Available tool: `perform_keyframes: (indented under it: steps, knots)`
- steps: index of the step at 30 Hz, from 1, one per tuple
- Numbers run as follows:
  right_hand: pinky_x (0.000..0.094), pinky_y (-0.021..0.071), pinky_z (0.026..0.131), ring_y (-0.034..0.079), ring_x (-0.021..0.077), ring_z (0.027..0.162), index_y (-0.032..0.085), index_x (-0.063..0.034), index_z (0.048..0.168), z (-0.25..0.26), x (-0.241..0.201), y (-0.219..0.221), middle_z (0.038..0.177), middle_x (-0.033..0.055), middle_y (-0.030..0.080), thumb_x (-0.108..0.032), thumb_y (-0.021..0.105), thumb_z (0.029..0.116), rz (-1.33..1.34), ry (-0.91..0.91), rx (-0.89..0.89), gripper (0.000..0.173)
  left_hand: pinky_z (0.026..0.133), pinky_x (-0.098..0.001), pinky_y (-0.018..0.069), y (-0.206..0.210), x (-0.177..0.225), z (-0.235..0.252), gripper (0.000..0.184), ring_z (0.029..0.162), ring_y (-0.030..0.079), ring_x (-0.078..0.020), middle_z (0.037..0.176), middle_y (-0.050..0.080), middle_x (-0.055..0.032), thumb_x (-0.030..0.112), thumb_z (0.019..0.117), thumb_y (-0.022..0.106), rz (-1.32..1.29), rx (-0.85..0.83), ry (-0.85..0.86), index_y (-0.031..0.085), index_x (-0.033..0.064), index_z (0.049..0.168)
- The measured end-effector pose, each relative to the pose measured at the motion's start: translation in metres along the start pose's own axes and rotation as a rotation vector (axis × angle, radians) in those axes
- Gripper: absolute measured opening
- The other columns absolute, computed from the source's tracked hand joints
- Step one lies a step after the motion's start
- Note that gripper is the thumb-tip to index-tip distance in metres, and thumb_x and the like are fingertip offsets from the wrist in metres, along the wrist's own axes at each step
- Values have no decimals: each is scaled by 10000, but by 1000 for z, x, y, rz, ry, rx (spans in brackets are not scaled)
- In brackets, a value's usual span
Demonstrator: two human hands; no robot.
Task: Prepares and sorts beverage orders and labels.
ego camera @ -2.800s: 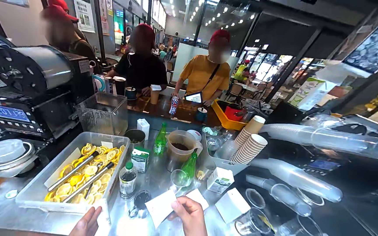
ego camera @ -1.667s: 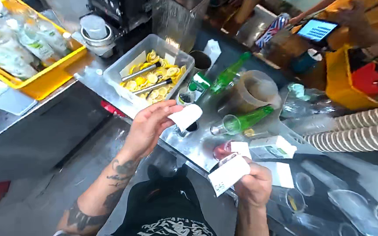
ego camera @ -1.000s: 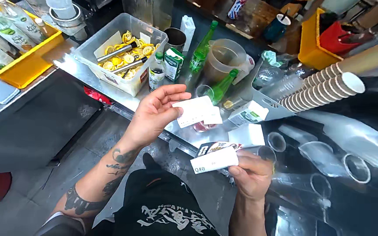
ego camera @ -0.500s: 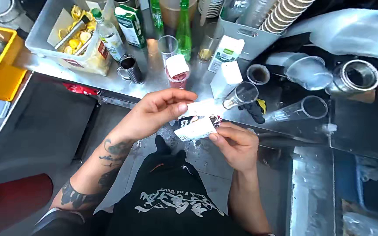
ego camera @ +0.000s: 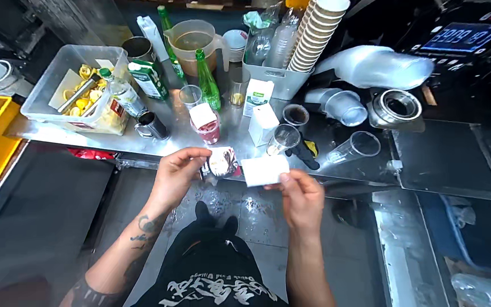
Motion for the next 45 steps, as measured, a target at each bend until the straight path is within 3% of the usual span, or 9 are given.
perform_keyframes:
  steps: [5, 9, 13, 17, 21, 29, 33, 37, 45]
  knots:
    - [400, 654, 728, 742, 222, 751, 730, -28, 1032, 2, 6, 17, 887, 119, 744, -105, 624, 1015, 31, 51, 31, 133, 780, -333, 621, -25, -6, -2, 224, 857, 720, -167, 1070, 744, -80, 93, 1020, 618, 30, 38, 66, 715, 44, 1216]
    - [395, 656, 723, 744, 218, 752, 730, -19, 1034, 7, 12, 46, 890, 120, 745, -100, 633, 1012, 30, 62, 2, 128, 812, -338, 621, -55, -19, -3, 314, 854, 721, -168, 1050, 748, -90, 44, 932, 730, -84, 39, 21, 704, 46, 1245]
    - [393, 654, 727, 743, 216, 757, 726, -28, 1029, 18, 23, 90, 902, 114, 744, -118, 629, 1019, 39, 68, -67, 132, 793, -322, 615, -100, -19, -7, 360, 844, 704, -159, 1054, 732, -84, -12, 903, 738, -126, 91, 82, 687, 46, 1255]
    - [338, 615, 854, 707, 153, 1002, 764, -129, 985, 23, 31, 151, 1101, 25, 736, -238, 720, 972, -100, 11, -338, 118, 816, -334, 644, -143, -5, -17, 499, 917, 738, -190, 1173, 709, -102, -82, 882, 724, -122, 118, 204, 606, 46, 1350]
    - [387, 609, 943, 679, 251, 1177, 780, -72, 981, 17, 43, 215, 1272, 128, 707, -218, 747, 951, -134, 47, -577, 152, 814, -342, 657, -176, 6, -21, 543, 930, 754, -219, 1184, 725, -136, -104, 886, 715, -159, 121, 270, 579, 6, 1399]
    - [348, 608, 939, 673, 232, 1181, 775, -50, 995, 18, 66, 281, 1301, 126, 688, -161, 730, 958, -218, 72, -623, 125, 783, -348, 665, -237, 7, -23, 584, 889, 763, -238, 1154, 731, -162, -139, 894, 683, -249, 114, 325, 526, -9, 1442]
    - [287, 624, 849, 710, 159, 1054, 778, -40, 988, 16, 73, 299, 1195, 91, 727, -126, 730, 953, -276, 67, -603, 104, 790, -366, 669, -248, 4, -18, 571, 907, 760, -256, 1196, 709, -181, -139, 906, 669, -297, 73, 344, 516, -21, 1443]
    - [263, 623, 793, 718, 122, 957, 775, -61, 964, 21, 75, 305, 1060, 42, 748, -119, 734, 947, -335, 38, -544, 73, 786, -367, 676, -254, 5, -11, 575, 912, 747, -242, 1272, 645, -168, -121, 896, 694, -276, 56, 355, 521, -40, 1438]
    - [256, 620, 778, 714, 118, 941, 774, -54, 976, 48, 73, 288, 1049, 45, 745, -111, 731, 950, -345, 2, -543, 76, 799, -367, 676, -237, 7, 18, 638, 937, 743, -245, 1344, 598, -177, -138, 878, 703, -287, 1, 356, 485, -45, 1470]
Point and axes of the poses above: each hand's wrist, its own z-axis towards the middle knuckle, its own y-axis out of the palm, x = y × z, the point moved 7 cm from there along z, towards the middle knuckle
